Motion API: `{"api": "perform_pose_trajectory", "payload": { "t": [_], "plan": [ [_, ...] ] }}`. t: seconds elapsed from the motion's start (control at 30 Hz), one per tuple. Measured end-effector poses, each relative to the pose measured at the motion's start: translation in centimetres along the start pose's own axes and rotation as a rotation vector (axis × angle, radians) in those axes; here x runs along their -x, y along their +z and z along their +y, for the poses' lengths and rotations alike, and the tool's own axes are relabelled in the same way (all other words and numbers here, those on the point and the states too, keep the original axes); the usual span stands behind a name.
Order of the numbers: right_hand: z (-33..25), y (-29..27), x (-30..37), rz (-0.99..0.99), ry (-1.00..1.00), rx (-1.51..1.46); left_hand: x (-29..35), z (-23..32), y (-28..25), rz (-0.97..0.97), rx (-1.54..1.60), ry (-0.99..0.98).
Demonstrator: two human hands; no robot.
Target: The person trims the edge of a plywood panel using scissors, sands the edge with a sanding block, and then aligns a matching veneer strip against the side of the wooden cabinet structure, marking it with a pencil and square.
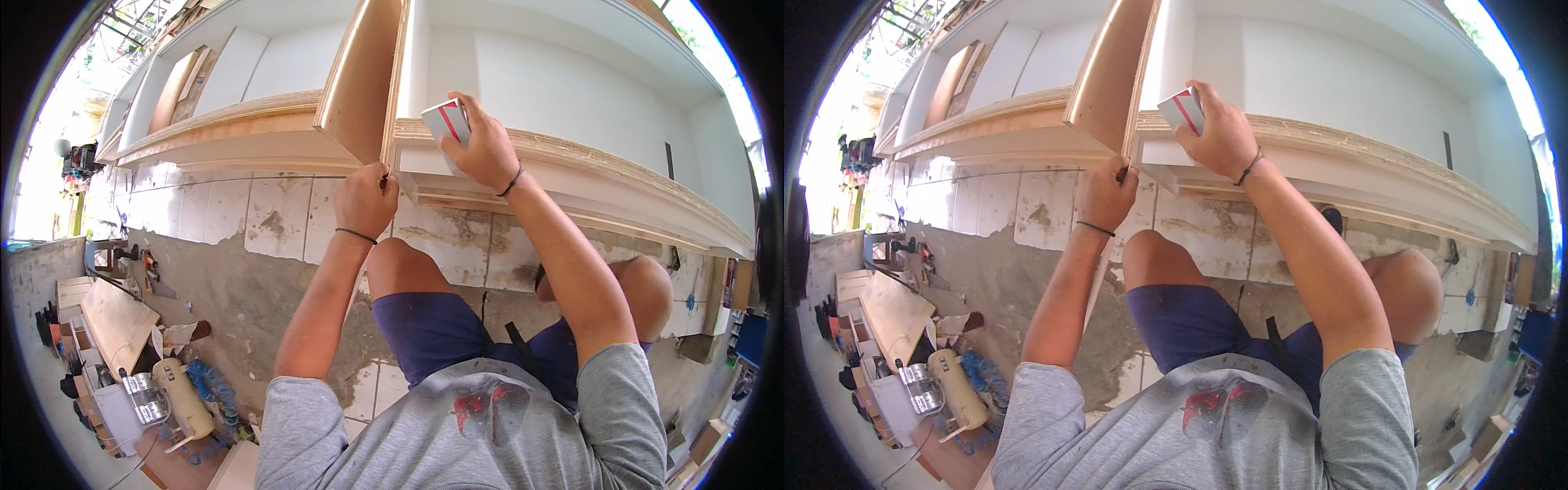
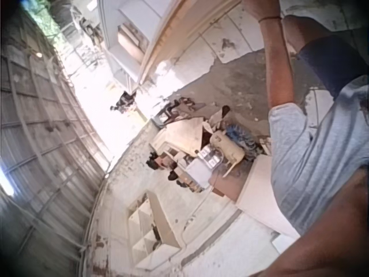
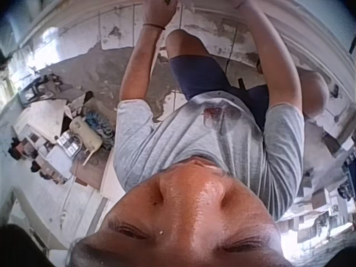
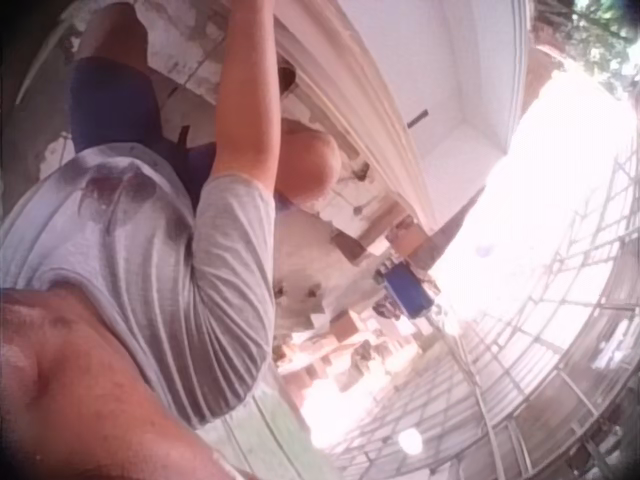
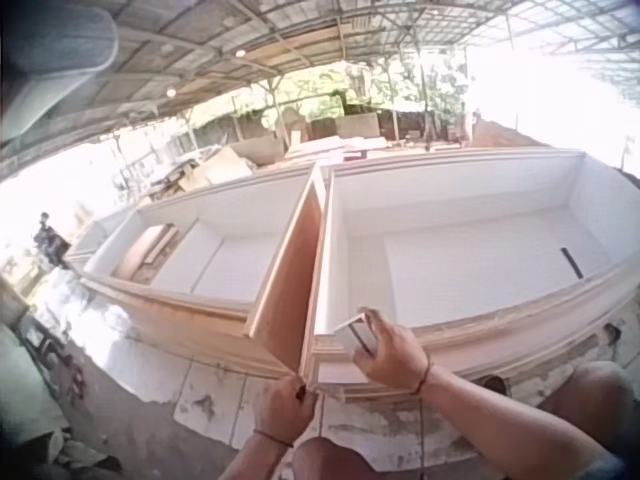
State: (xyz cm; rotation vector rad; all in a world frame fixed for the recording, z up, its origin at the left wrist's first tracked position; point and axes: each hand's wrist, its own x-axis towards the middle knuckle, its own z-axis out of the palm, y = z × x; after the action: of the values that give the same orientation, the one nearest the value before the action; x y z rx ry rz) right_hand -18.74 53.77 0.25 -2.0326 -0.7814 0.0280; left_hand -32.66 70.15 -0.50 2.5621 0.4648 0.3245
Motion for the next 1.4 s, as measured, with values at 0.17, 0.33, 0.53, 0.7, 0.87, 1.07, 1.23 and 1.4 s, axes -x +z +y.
{"api": "perform_pose_trajectory", "payload": {
  "t": [0.17, 0.33, 0.53, 0.7, 0.87, 1.07, 1.23, 1.4],
  "plan": [
    [-0.5, -0.3, 0.0, -0.061, 0.003, -0.068, -0.2, -0.5, 0.2, 0.042, 0.003, 0.093],
    [-1.7, 0.2, 0.4, -0.148, -0.181, -0.019, -0.4, -0.5, 0.3, 0.038, 0.007, 0.077],
    [-4.0, 0.4, 1.4, -0.285, -0.102, 0.217, -0.2, 0.5, -0.3, -0.031, -0.188, 0.019],
    [-3.5, 1.9, 0.8, -0.415, -0.194, 0.386, -0.6, -0.5, 0.0, -0.047, -0.12, 0.071],
    [-5.0, 2.6, -0.6, -0.505, -0.25, 0.531, -0.7, -0.3, -0.6, -0.036, -0.083, 0.1],
    [-3.8, 2.2, -1.1, -0.524, -0.43, 0.504, -0.6, -0.2, -0.8, -0.055, -0.074, 0.112],
    [-4.4, 2.3, -1.0, -0.493, -0.414, 0.548, -0.9, -0.9, -0.9, -0.062, -0.093, 0.197],
    [-4.4, 2.3, -1.0, -0.5, -0.408, 0.562, -1.4, -1.2, -1.5, -0.093, -0.097, 0.251]
  ]
}}
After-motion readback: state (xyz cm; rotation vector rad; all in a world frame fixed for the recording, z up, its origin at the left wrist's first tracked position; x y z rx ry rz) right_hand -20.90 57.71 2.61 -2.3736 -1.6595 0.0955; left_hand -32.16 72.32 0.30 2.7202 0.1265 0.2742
